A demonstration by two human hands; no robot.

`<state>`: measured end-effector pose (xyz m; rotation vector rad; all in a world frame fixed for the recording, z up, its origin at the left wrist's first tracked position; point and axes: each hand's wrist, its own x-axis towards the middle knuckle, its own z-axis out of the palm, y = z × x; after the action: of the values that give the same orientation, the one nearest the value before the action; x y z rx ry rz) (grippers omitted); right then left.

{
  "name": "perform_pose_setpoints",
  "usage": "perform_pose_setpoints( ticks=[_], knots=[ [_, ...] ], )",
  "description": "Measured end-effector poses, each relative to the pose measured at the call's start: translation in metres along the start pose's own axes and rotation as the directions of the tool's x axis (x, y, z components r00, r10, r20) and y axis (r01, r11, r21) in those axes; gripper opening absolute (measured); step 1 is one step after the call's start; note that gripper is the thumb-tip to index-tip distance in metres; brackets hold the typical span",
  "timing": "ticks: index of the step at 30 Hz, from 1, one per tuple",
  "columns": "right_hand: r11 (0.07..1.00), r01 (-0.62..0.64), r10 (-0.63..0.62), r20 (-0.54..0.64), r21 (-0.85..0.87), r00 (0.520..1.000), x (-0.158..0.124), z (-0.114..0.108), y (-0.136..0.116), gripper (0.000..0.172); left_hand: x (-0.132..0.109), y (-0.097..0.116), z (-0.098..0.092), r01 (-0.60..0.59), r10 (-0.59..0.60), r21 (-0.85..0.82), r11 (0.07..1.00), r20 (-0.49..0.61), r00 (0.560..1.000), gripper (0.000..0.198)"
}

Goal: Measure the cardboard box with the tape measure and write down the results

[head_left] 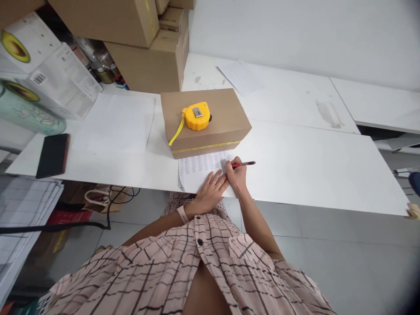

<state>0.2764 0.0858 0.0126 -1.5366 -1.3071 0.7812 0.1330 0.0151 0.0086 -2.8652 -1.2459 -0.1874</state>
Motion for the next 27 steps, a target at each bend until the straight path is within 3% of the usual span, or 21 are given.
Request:
perform_pose_setpoints(
  ticks=[19,27],
  knots=[
    [0.999,0.049,-0.049,0.019,-0.009,0.999,0.0014,0.0001,0.0047,0.027,0.0001,0.0006,0.0021,0.007,-0.007,-0.003,1.0,0.002,1.0,0.063],
    [1.0,0.004,-0.004,0.013,0.007,1.0,0.0004,-0.0002,0.0016,0.024,0.0004,0.0007,0.0034,0.013,-0.013,-0.011,1.0,0.001,1.0,0.061]
  ],
)
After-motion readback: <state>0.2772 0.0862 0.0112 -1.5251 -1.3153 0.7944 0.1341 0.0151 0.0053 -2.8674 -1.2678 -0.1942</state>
